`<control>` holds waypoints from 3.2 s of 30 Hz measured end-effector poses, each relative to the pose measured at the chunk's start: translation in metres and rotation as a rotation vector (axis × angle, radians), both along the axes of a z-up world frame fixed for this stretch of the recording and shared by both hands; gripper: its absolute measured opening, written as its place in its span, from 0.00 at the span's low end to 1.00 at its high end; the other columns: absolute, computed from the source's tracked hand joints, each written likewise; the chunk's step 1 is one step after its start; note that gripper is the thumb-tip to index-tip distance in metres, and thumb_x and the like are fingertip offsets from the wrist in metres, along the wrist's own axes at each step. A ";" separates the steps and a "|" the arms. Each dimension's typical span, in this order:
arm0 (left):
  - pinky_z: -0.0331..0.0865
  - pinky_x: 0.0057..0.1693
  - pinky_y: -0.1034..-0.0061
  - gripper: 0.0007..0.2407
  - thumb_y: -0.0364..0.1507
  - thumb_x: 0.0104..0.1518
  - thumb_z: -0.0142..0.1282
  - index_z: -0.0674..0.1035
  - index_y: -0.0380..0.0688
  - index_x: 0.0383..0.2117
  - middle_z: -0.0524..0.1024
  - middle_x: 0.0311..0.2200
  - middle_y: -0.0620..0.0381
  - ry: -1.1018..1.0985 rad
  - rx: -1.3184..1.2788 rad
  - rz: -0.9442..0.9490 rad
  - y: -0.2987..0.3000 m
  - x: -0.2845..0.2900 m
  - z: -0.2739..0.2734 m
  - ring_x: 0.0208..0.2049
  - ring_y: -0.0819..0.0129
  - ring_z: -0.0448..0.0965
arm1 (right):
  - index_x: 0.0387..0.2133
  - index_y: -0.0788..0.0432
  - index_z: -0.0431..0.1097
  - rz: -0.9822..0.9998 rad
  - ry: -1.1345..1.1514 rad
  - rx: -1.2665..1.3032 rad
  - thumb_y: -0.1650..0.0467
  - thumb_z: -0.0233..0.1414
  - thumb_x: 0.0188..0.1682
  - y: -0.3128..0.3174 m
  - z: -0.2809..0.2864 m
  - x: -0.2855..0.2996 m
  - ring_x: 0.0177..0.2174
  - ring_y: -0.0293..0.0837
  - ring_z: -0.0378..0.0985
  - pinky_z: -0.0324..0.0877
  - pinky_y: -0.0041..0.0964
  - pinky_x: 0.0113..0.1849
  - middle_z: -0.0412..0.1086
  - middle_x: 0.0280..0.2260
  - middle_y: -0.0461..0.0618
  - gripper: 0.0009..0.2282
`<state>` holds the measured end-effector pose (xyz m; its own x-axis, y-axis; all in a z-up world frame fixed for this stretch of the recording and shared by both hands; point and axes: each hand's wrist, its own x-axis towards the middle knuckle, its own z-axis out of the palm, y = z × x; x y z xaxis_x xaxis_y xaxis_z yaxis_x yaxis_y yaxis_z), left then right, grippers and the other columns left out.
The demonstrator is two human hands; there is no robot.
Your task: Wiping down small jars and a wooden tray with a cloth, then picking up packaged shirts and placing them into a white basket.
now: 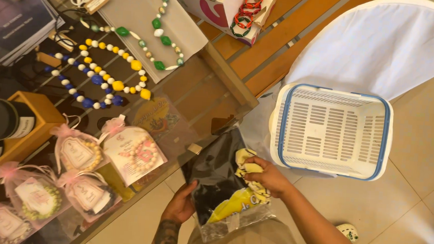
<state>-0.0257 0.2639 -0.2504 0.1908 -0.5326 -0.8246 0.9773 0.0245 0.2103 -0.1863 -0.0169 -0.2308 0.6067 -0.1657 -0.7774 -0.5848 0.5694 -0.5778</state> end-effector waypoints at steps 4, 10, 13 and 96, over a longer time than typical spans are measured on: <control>0.70 0.60 0.61 0.26 0.28 0.55 0.61 0.69 0.40 0.62 0.75 0.57 0.51 0.150 -0.095 -0.073 -0.026 -0.010 0.013 0.55 0.57 0.76 | 0.47 0.59 0.71 0.050 0.010 -0.132 0.78 0.62 0.41 -0.010 0.032 -0.021 0.38 0.39 0.77 0.72 0.33 0.41 0.74 0.39 0.48 0.19; 0.72 0.61 0.62 0.23 0.25 0.57 0.60 0.70 0.43 0.61 0.76 0.56 0.52 0.105 -0.173 -0.219 -0.089 -0.032 0.040 0.55 0.58 0.77 | 0.42 0.58 0.73 -0.045 0.093 -0.284 0.78 0.62 0.40 -0.045 0.069 -0.065 0.37 0.39 0.76 0.72 0.33 0.40 0.74 0.37 0.47 0.15; 0.73 0.60 0.64 0.24 0.24 0.56 0.59 0.69 0.45 0.60 0.76 0.54 0.53 0.080 -0.164 -0.270 -0.125 -0.041 0.040 0.54 0.59 0.77 | 0.40 0.58 0.73 -0.070 0.085 -0.341 0.79 0.63 0.39 -0.071 0.067 -0.086 0.38 0.36 0.75 0.71 0.31 0.41 0.74 0.39 0.44 0.15; 0.74 0.52 0.77 0.19 0.21 0.56 0.52 0.76 0.44 0.57 0.80 0.49 0.56 -0.740 0.331 -0.078 -0.177 -0.057 -0.125 0.47 0.70 0.80 | 0.52 0.60 0.66 -0.109 -0.035 0.201 0.73 0.58 0.46 -0.072 -0.011 0.045 0.34 0.40 0.80 0.75 0.34 0.34 0.77 0.37 0.50 0.19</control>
<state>-0.0831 0.0870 -0.3752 0.7206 -0.3172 -0.6166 0.5788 -0.2145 0.7868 -0.1409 -0.0893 -0.2415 0.6209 -0.0755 -0.7802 -0.4949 0.7341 -0.4649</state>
